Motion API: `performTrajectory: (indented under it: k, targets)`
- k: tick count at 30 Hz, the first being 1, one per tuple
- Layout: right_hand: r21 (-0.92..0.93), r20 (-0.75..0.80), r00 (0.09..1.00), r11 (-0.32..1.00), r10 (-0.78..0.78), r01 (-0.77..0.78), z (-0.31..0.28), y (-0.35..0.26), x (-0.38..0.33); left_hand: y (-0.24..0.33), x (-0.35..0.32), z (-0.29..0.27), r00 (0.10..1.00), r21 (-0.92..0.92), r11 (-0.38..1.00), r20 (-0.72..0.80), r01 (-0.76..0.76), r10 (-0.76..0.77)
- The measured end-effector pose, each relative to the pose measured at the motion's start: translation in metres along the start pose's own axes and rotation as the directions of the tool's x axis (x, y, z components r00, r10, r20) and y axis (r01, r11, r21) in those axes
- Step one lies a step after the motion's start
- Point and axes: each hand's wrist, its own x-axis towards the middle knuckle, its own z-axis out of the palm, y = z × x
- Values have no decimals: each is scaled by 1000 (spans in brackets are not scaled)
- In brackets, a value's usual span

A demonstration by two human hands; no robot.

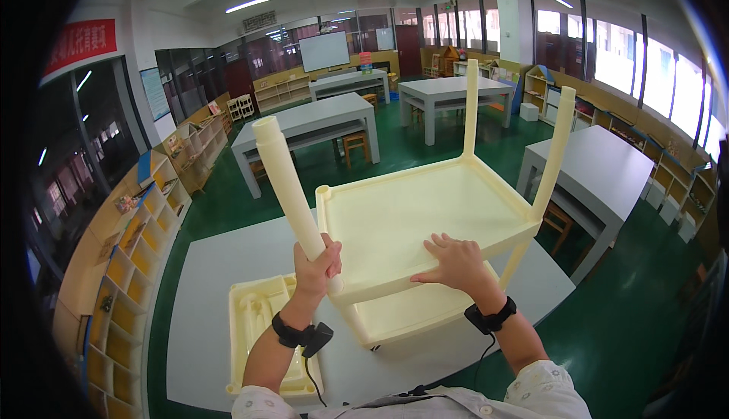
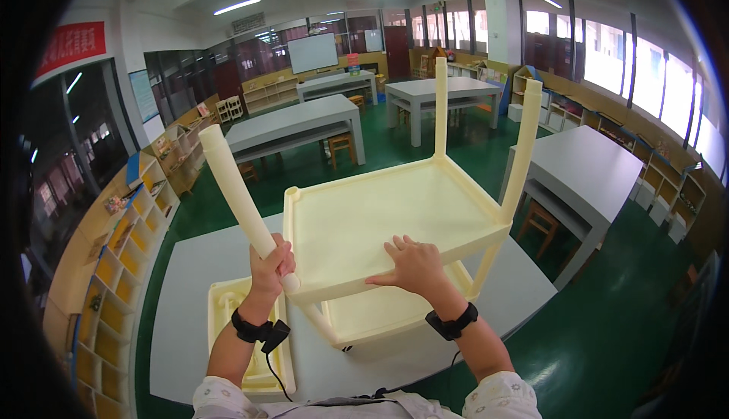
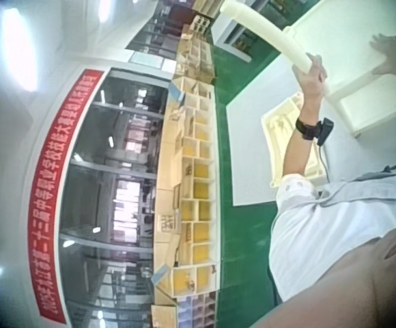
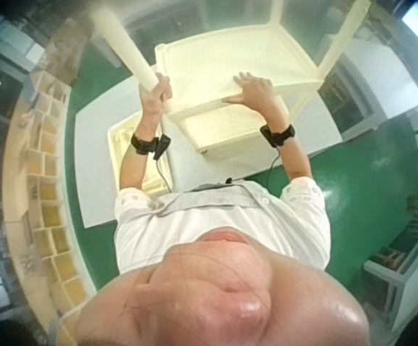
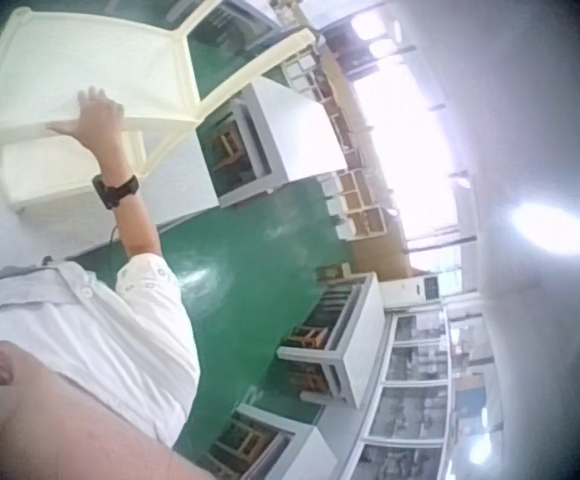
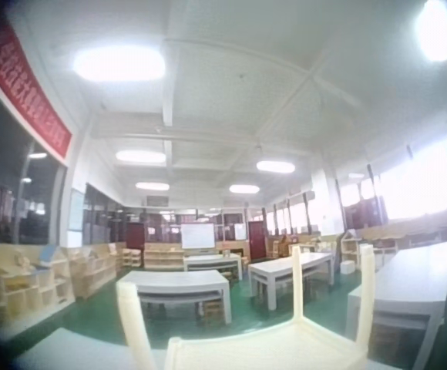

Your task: The person disassembles a three-tier plastic utility cart by hand, removing the top tray and support legs before placing the components into the bottom tray.

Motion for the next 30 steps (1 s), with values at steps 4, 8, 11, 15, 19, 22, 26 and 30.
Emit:
performTrajectory:
  k: [4, 8, 11, 15, 19, 22, 26, 30]
  targets:
    - [-5, 33, 999, 1000, 22, -22, -11, -12, -6, 6, -1, -7, 992, 23, 1000, -124, -17, 19]
    - [40, 15, 1000, 999, 3, -3, -16, -23, -14, 14, 5, -38, 812, -274, 921, 580, 275, -70]
    - [67, 36, 999, 998, 13, -15, -13, -28, -12, 36, 10, -29, 860, -175, 932, -467, -318, 205]
    - [8, -49, 998, 999, -44, 45, -12, -24, -18, 111, 47, -105, 878, -183, 944, -449, -274, 167]
    - [16, -182, 983, 1000, -9, 12, -16, -18, -25, 25, 29, -185, 893, 641, 671, -444, 374, -73]
    - [80, -250, 968, 996, -21, 42, -15, -36, -15, -78, -78, -324, 818, 785, 229, -558, 575, -140]
    - [68, -268, 963, 997, -4, 23, -12, -45, -11, -145, -193, -353, 575, 630, -80, -748, 772, -332]
    - [-13, -328, 945, 1000, -12, 9, -7, -48, -5, -156, -217, -323, 671, 684, -105, -729, 722, -131]
